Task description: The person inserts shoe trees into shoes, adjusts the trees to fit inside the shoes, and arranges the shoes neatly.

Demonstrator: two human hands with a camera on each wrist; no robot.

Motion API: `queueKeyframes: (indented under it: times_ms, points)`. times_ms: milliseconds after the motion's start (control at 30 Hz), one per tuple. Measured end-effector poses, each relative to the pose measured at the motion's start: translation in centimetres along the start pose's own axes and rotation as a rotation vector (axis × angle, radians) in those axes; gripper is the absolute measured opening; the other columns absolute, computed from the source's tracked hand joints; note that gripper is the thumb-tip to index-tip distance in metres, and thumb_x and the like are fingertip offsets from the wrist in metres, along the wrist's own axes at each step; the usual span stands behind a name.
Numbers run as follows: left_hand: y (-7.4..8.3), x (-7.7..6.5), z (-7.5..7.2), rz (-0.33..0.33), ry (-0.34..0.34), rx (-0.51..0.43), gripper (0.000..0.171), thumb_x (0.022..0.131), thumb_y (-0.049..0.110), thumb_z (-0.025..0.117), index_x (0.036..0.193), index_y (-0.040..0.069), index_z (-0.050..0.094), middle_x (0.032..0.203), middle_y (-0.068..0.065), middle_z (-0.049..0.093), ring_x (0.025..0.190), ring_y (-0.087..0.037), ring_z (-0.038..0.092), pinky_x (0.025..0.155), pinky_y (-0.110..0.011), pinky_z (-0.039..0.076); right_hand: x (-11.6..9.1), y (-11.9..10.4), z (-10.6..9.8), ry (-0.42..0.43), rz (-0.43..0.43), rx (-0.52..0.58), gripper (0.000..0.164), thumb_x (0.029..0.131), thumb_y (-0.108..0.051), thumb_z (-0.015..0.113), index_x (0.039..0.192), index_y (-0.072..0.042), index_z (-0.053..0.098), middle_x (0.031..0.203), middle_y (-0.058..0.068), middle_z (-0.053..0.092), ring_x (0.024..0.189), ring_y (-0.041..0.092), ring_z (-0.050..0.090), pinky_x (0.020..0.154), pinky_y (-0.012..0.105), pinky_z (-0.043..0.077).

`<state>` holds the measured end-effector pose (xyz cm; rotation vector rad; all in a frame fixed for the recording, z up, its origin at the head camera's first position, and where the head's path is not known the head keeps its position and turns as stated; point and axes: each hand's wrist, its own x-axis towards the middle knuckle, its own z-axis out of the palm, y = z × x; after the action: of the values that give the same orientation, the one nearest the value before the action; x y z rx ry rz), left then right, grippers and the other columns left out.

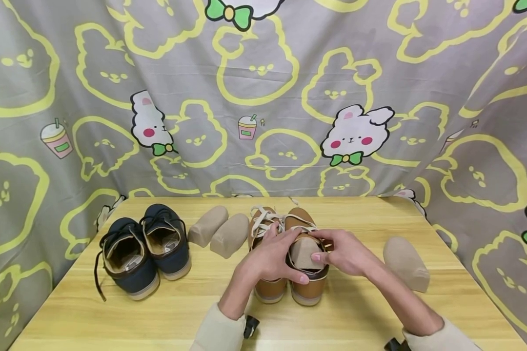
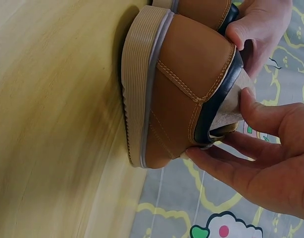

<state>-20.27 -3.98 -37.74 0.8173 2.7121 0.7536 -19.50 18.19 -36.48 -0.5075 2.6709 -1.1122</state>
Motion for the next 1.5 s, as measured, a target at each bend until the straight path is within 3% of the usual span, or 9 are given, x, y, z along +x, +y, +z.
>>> queueKeyframes:
  times_ms: [167,333,467,933,1200,1500]
  points:
    - [0.1,0.0,0.0,-0.005,-0.012,0.006,0.108,0.075,0.052,0.087,0.161,0.02,0.031,0.164,-0.002,0.037,0.156,-0.045,0.004,0.124,-0.06,0.015,0.1,0.0,0.4,0.036,0.014,-0.016,0.054,0.086,-0.015,0.08,0.136,-0.003,0.063,0.122,0.017,0.071,0.107,0.029,0.07,0.085,0.041,0.058]
    - [0.3,0.1,-0.1,-0.018,-0.032,0.033,0.106,0.075,0.055,0.085,0.161,0.023,0.032,0.165,-0.002,0.035,0.157,-0.043,0.003,0.121,-0.063,0.021,0.2,-0.2,1.4,0.14,0.002,-0.131,0.052,0.074,-0.005,0.087,0.123,-0.004,0.071,0.109,0.01,0.075,0.096,0.024,0.07,0.079,0.04,0.057]
    - [0.4,0.2,-0.2,-0.035,-0.043,0.038,0.106,0.076,0.056,0.084,0.161,0.024,0.03,0.166,-0.002,0.032,0.157,-0.041,0.002,0.12,-0.064,0.025,0.4,-0.4,1.9,0.205,0.001,-0.198,0.046,0.071,-0.003,0.087,0.116,-0.006,0.073,0.102,0.006,0.075,0.088,0.018,0.068,0.075,0.038,0.054]
    - [0.4,0.2,-0.2,-0.011,-0.03,0.04,0.107,0.076,0.056,0.085,0.161,0.021,0.03,0.165,-0.003,0.034,0.156,-0.044,0.004,0.123,-0.061,0.02,0.8,-0.2,2.0,0.24,0.019,-0.208,0.044,0.069,-0.003,0.087,0.111,-0.012,0.075,0.086,-0.002,0.072,0.076,0.012,0.062,0.07,0.034,0.05]
    - [0.4,0.1,-0.2,-0.028,-0.038,0.036,0.108,0.076,0.057,0.084,0.162,0.023,0.029,0.166,-0.002,0.031,0.157,-0.043,0.002,0.122,-0.062,0.02,0.8,0.1,2.0,0.233,0.011,-0.188,0.045,0.071,-0.005,0.088,0.113,-0.012,0.074,0.099,0.002,0.076,0.085,0.015,0.07,0.075,0.039,0.055]
    - [0.2,-0.1,-0.1,-0.038,-0.045,0.033,0.109,0.076,0.057,0.084,0.163,0.024,0.026,0.168,-0.002,0.028,0.157,-0.042,0.0,0.123,-0.061,0.018,0.4,0.4,1.0,0.115,-0.017,-0.079,0.047,0.085,-0.016,0.08,0.13,-0.008,0.068,0.124,0.016,0.071,0.102,0.029,0.073,0.085,0.044,0.059]
